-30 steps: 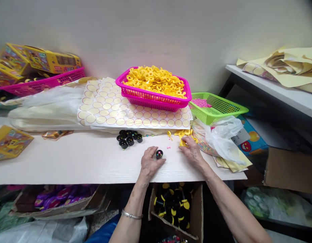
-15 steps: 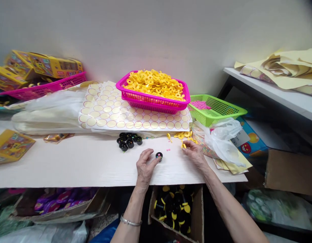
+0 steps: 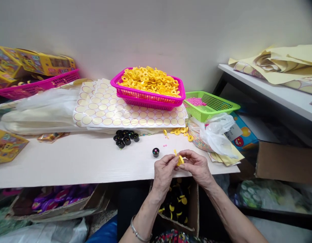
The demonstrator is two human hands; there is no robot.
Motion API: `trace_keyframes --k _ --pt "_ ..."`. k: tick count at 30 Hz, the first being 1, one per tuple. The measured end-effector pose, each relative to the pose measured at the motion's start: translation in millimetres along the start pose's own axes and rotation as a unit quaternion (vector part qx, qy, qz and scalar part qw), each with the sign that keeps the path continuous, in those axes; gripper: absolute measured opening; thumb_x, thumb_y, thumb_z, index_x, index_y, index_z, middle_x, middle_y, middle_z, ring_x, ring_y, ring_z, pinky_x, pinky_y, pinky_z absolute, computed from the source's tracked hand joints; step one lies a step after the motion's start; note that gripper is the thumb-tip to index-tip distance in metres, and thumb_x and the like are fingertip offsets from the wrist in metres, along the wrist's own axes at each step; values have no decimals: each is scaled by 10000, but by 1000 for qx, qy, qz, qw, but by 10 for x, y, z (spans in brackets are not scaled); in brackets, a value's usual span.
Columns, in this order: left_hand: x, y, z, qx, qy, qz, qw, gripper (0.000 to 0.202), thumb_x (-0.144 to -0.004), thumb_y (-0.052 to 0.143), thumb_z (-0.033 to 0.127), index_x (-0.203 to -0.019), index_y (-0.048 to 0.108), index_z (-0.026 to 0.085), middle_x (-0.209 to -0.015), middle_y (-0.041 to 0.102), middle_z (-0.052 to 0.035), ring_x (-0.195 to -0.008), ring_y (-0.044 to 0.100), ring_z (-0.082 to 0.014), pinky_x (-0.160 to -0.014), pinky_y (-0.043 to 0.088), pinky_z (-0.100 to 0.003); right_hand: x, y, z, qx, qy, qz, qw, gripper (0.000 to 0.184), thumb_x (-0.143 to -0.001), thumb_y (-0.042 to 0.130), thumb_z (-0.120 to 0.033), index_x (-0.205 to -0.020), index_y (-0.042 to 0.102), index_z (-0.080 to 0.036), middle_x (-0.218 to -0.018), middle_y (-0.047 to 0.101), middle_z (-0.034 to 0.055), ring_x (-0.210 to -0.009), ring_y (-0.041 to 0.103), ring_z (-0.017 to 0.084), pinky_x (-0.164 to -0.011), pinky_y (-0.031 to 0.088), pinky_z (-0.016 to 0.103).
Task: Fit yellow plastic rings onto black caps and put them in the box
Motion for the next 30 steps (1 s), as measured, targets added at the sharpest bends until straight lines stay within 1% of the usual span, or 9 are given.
trace_keyframes --k 6,9,11,14,16,21,24,27,30 --pt "-25 -78 -144 -1 -57 22 998 240 -688 648 362 -716 656 124 -536 584 4 -417 443 -52 -413 347 -164 14 -137 78 -57 30 52 997 302 -613 735 -245 -892 630 -199 -858 627 32 -763 587 147 -721 479 293" --pt "25 -203 -150 -60 -43 46 996 235 -738 597 368 -784 641 141 -494 542 18 -404 427 -62 -399 323 -172 -146 -227 131 45 -2 101 994 302 -596 732 -265 -862 613 -185 -796 585 20 -693 553 137 -645 464 280" --pt "60 -321 -131 -159 39 73 984 193 -773 561 330 -811 637 157 -565 566 2 -480 485 -86 -465 387 -194 -292 -271 153 165 -41 110 979 270 -573 733 -260 -799 614 -173 -756 550 11 -666 513 129 -582 435 252" --pt "62 -425 -146 -341 216 81 911 154 -822 483 228 -811 628 177 -737 605 -37 -675 560 -125 -650 454 -229 -470 -269 154 261 -91 91 957 228 -612 692 -292 -782 613 -162 -752 528 14 -673 486 128 -561 416 240" --pt "-3 -383 -220 -432 284 65 853 205 -843 411 155 -802 610 176 -755 592 -46 -718 559 -130 -688 454 -234 -528 -228 131 258 -110 99 955 249 -654 661 -316 -836 603 -157 -755 527 14 -660 483 121 -573 421 244" --pt "-252 -45 -450 -560 304 13 771 196 -782 404 68 -703 558 158 -714 553 -61 -704 529 -160 -630 452 -258 -520 -111 -16 240 -171 142 945 279 -711 624 -312 -947 578 -171 -798 542 23 -673 500 124 -626 441 273" --pt "-190 -19 -461 -529 333 28 780 148 -777 443 80 -743 559 165 -759 574 -60 -739 535 -158 -666 454 -263 -493 -51 -93 311 -207 103 922 255 -722 616 -277 -957 584 -184 -845 553 32 -723 509 138 -659 440 285" --pt "-23 -273 -388 -465 357 151 796 116 -780 475 88 -795 560 167 -783 592 -53 -741 530 -151 -694 447 -277 -515 48 -56 368 -211 23 905 225 -730 617 -248 -941 578 -180 -815 549 22 -699 496 130 -661 426 272" --pt "11 -606 -323 -437 289 259 812 160 -730 566 148 -889 558 161 -832 587 -58 -763 516 -167 -678 447 -295 -597 218 69 413 -198 -80 885 180 -749 603 -232 -918 576 -176 -832 548 29 -740 501 138 -688 411 265"
Point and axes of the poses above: each hand's wrist, its own x-axis away from the middle knuckle, its own y-axis out of the palm, z = x × y, the point moved 1 cm from there along -x, towards the middle knuckle
